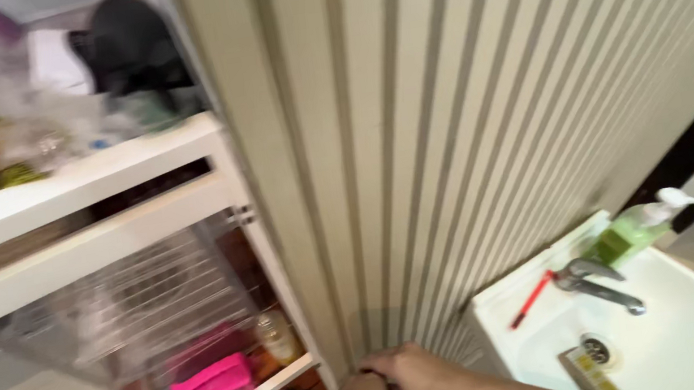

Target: The person cleans a small white sink by applying liquid soap and scrubbing the faucet, basin, and the adjacent slatted wall using a pink brush, a red toothbrush, and a cleaning sponge.

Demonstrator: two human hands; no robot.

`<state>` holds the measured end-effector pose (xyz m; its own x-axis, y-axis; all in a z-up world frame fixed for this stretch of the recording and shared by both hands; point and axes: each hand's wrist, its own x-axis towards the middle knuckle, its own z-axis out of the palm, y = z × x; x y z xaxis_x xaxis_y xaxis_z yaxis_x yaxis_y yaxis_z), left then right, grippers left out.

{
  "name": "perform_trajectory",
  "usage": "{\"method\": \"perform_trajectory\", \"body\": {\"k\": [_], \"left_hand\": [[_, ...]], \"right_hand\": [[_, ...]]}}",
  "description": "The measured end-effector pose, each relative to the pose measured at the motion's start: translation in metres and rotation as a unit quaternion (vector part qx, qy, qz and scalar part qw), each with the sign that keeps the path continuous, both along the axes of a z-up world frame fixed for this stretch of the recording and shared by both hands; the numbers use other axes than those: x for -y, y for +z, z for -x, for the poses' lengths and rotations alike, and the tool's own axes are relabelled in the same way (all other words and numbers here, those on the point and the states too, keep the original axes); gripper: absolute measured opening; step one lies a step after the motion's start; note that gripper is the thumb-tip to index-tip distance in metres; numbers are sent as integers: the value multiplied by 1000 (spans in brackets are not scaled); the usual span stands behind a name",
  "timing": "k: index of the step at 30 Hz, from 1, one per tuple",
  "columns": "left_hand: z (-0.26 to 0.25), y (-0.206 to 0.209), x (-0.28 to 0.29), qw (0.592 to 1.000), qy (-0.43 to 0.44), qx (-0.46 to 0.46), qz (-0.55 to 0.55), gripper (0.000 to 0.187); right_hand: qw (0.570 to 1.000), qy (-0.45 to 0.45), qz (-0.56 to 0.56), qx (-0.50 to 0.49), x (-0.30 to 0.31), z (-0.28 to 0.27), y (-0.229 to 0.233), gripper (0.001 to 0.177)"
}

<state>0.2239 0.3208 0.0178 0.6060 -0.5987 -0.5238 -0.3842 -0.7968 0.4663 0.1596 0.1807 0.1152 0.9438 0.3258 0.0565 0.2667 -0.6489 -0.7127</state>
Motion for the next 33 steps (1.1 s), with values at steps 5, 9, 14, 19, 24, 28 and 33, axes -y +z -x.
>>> {"method": "perform_trajectory", "body": {"k": [5, 9, 14, 19, 24, 28, 33], "left_hand": [[36, 5, 108, 994, 1, -54, 100, 41], [59, 7, 191, 945, 165, -149, 240, 41], [97, 37, 272, 965, 95, 18, 242, 43], [113, 46, 347, 908, 248, -16, 337, 35], [130, 14, 395, 868, 354, 7, 348, 33], [138, 6, 407, 865, 364, 52, 341, 40], [150, 45, 414, 900, 339, 116, 249, 57]], "right_hand": [[994, -78, -2, -82, 120, 42, 11, 31], [973, -207, 85, -53, 227, 64, 12, 31], [943, -328, 32, 49, 361, 77, 23, 23], [838, -405, 202, 304, 434, 84, 14, 64], [847, -525, 32, 74, 450, 79, -45, 103], [864, -474, -75, 152, 450, 72, -82, 102], [896, -442, -49, 10, 463, 72, -59, 94]]}}
